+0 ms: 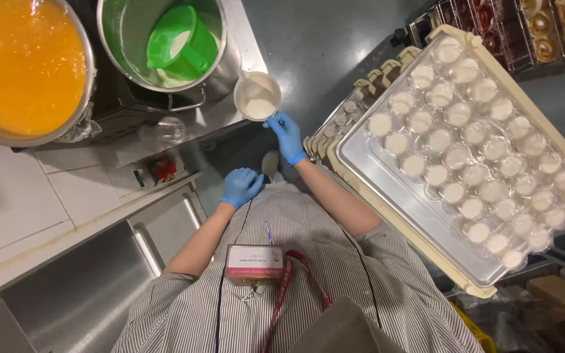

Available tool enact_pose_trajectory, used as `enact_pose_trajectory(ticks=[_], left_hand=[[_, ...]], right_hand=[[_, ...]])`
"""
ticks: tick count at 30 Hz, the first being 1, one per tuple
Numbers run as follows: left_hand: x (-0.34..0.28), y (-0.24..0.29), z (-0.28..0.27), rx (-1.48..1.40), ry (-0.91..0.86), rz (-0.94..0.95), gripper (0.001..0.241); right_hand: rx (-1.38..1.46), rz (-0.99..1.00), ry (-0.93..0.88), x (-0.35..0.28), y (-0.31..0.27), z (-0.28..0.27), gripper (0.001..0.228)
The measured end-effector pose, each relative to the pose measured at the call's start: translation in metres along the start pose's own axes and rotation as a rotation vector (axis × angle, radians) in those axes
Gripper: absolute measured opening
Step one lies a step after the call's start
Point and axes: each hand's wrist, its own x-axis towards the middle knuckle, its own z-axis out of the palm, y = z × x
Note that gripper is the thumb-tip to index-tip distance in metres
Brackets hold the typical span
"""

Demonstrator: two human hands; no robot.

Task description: Filling small plastic cups with a white liquid mixture from a pitcher in a bakery kitchen.

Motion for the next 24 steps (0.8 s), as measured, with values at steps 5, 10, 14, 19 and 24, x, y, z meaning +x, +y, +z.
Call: enact_pose_trajectory(ticks=[5, 10, 14, 19, 24], left_hand=[[-0.012, -0.028, -0.024, -0.026, 0.080, -0.119, 0.027], [0.005, -0.033, -0.029, -0.067, 0.118, -0.084, 0.027], [0.022, -0.024, -0.019, -0.153, 0.075, -0.008, 0.028], [0.042, -0.016, 0.002, -0.255, 0.013, 0.130, 0.031], [0.069, 0.014, 0.021, -0.367, -0.069, 0.209, 0.030]], right_hand=[[-0.143, -0.023, 0.041, 0.005, 0.005, 0.023, 0.022], [-0.438, -0.167, 0.162, 0.014, -0.023, 0.034, 0.025], [-0.495, -0.176, 0.186, 0.016, -0.030, 0.038, 0.029], [-0.582, 0.010, 0.172, 0.010, -0.062, 0.029, 0.035], [-0.396, -0.020, 0.219, -0.035, -0.079, -0.034, 0.036]])
